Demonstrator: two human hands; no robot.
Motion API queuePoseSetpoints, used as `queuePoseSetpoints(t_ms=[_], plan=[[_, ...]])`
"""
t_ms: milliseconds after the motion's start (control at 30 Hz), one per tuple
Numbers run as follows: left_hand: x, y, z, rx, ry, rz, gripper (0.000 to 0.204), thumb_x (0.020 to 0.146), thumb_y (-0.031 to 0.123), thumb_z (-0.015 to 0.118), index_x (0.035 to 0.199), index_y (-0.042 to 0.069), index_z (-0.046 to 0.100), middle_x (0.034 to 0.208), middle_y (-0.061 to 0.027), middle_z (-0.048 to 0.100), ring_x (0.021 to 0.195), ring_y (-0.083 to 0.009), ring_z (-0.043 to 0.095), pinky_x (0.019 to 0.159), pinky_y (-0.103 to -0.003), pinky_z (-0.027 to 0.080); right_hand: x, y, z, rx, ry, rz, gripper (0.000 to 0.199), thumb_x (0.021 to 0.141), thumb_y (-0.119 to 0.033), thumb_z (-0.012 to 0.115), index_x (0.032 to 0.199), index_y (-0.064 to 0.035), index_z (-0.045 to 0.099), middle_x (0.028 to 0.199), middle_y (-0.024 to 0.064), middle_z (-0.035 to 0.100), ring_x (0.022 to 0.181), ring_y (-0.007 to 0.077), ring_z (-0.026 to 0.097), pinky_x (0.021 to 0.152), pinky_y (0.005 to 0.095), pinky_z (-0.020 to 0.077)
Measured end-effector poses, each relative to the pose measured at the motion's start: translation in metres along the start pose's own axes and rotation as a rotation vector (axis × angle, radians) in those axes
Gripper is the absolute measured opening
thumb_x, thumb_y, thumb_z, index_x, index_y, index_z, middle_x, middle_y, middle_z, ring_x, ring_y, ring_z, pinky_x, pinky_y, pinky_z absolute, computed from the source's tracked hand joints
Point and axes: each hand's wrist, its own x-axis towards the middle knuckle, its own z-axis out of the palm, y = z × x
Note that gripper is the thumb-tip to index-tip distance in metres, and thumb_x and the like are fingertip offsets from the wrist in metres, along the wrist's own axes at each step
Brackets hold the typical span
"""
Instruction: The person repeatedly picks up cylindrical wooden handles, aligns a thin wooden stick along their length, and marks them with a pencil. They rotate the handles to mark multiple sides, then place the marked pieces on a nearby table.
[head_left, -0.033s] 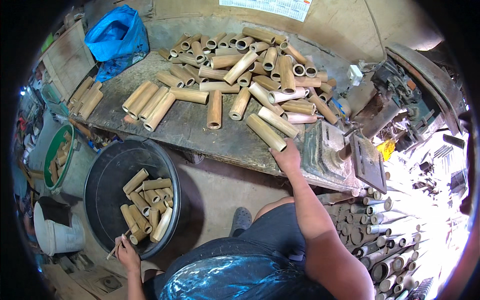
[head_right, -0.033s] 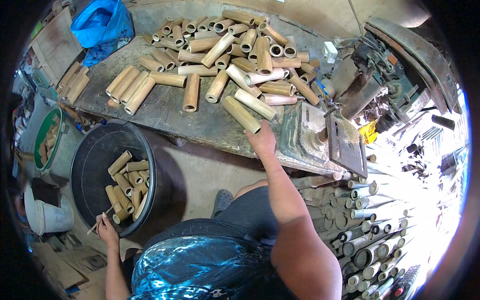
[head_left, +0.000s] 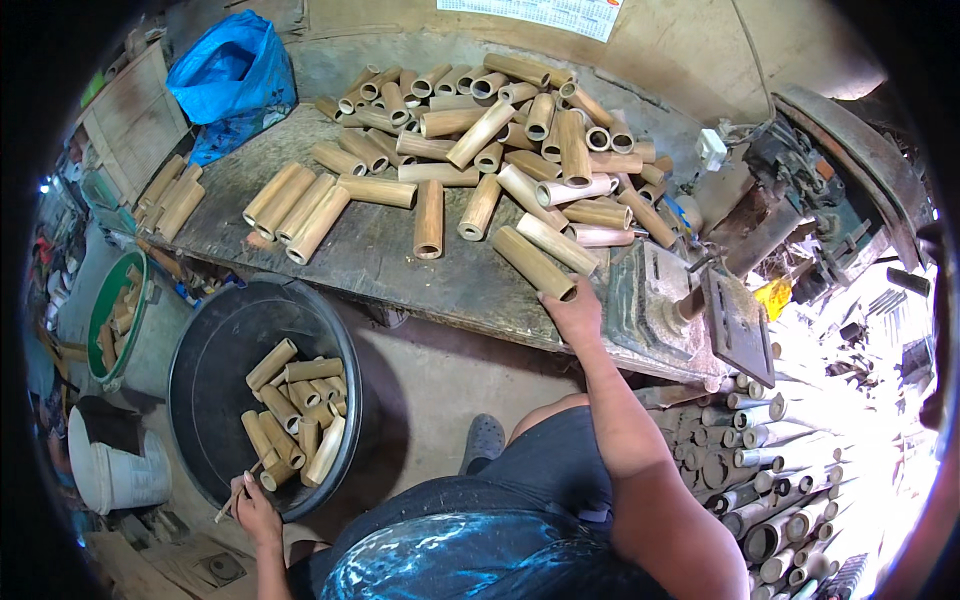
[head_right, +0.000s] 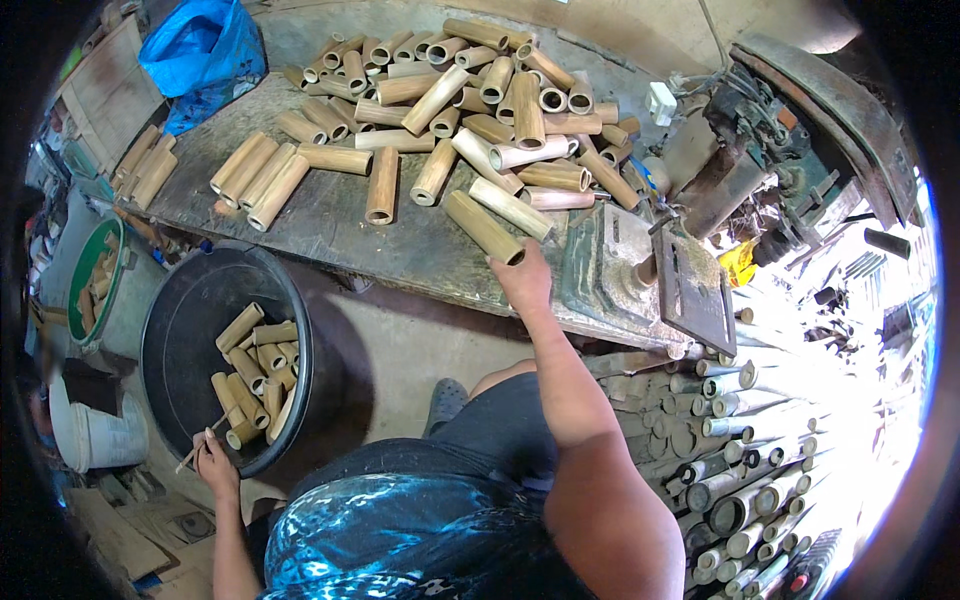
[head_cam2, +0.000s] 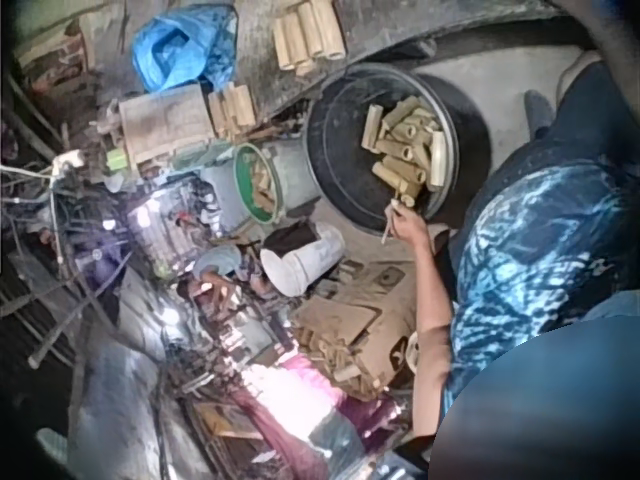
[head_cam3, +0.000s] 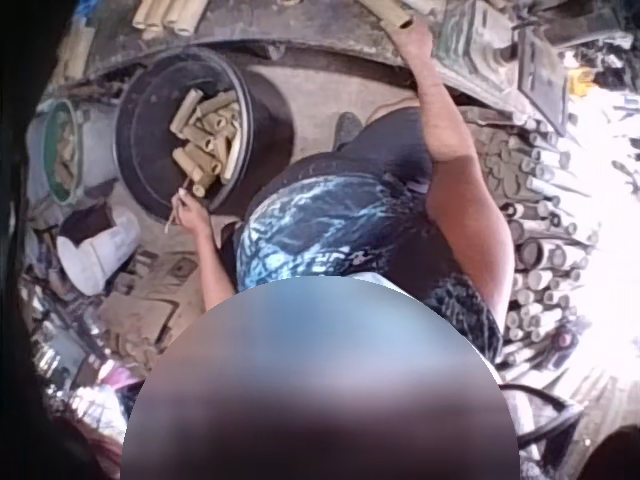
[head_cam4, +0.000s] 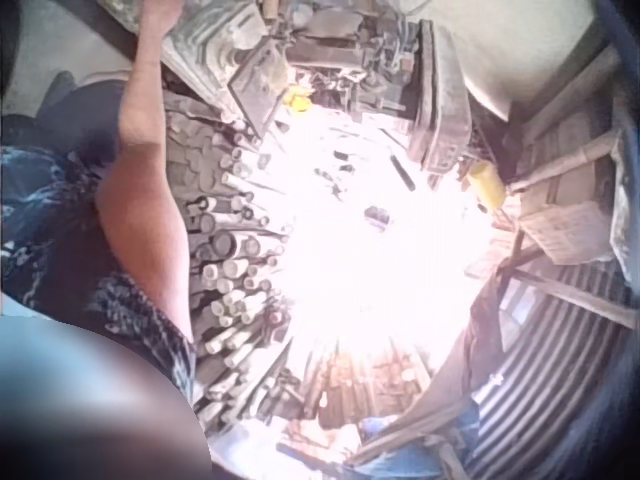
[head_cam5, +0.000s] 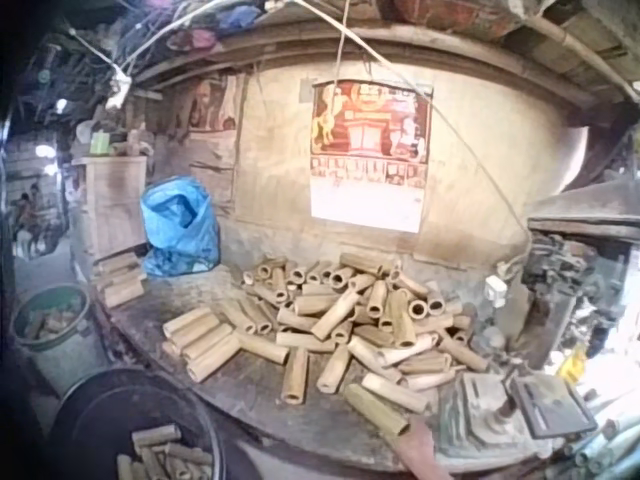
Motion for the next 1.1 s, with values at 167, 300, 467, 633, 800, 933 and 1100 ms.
queuePoseSetpoints(t_ms=[167,300,467,633,800,933,1100], plan=[[0.003,-0.004,0.003,-0.113,0.016,-0.022,0.034,0.103,0.025,0.047,0.085,-0.003,0.054,0.074,-0.0128,0.056,0.069,-0.0264,0.051,0.068,-0.037,0.042,-0.009,-0.028,-0.007,0.155,0.260,-0.341,0.058,0.064,-0.022,0.086,0.110,-0.0014,0.056,0.105,0.0175,0.059,0.099,0.0320,0.059,0.087,0.0389,0.0479],[0.002,-0.004,0.001,0.000,0.023,0.015,0.032,0.103,0.023,0.047,0.085,-0.003,0.054,0.073,-0.0129,0.055,0.068,-0.0266,0.050,0.067,-0.038,0.042,-0.027,-0.063,-0.013,0.184,0.284,-0.481,0.057,0.063,-0.019,0.087,0.108,-0.0017,0.055,0.100,0.0139,0.055,0.091,0.0295,0.056,0.082,0.0384,0.0481],[0.000,0.001,0.000,0.019,0.016,0.050,0.033,0.103,0.024,0.046,0.084,-0.003,0.054,0.074,-0.0133,0.056,0.068,-0.0274,0.052,0.067,-0.039,0.042,-0.044,-0.097,-0.022,0.122,0.325,-0.558,0.058,0.062,-0.020,0.087,0.106,-0.0013,0.054,0.095,0.0134,0.055,0.085,0.0280,0.056,0.079,0.0381,0.0492],[-0.003,0.007,-0.001,0.065,0.026,0.053,0.035,0.103,0.025,0.046,0.084,-0.003,0.054,0.074,-0.0148,0.056,0.069,-0.0295,0.052,0.068,-0.040,0.042,-0.057,-0.112,-0.036,0.262,0.133,-0.397,0.059,0.063,-0.027,0.087,0.104,-0.0005,0.053,0.093,0.0163,0.062,0.085,0.0303,0.062,0.079,0.0409,0.0514],[-0.003,0.012,-0.002,0.030,0.023,0.072,0.037,0.103,0.026,0.045,0.083,-0.003,0.054,0.074,-0.0156,0.056,0.069,-0.0313,0.052,0.068,-0.040,0.043,-0.072,-0.129,-0.055,0.343,0.064,-0.356,0.052,0.066,-0.024,0.086,0.101,-0.0004,0.055,0.091,0.0120,0.066,0.086,0.0179,0.062,0.081,0.0337,0.0506],[-0.003,0.010,-0.002,0.043,0.020,0.070,0.037,0.103,0.026,0.046,0.083,-0.003,0.054,0.074,-0.0157,0.056,0.069,-0.0309,0.053,0.068,-0.039,0.043,-0.079,-0.137,-0.069,0.328,0.026,-0.375,0.051,0.067,-0.023,0.085,0.101,0.0001,0.055,0.093,0.0119,0.065,0.087,0.0175,0.061,0.081,0.0331,0.0502],[-0.001,0.004,0.000,0.057,0.008,0.016,0.037,0.102,0.027,0.046,0.082,-0.003,0.054,0.074,-0.0156,0.056,0.070,-0.0302,0.053,0.068,-0.038,0.043,-0.084,-0.135,-0.070,0.475,0.023,-0.460,0.054,0.063,-0.025,0.087,0.101,-0.0028,0.056,0.094,0.0132,0.064,0.086,0.0248,0.064,0.080,0.0375,0.0512]])
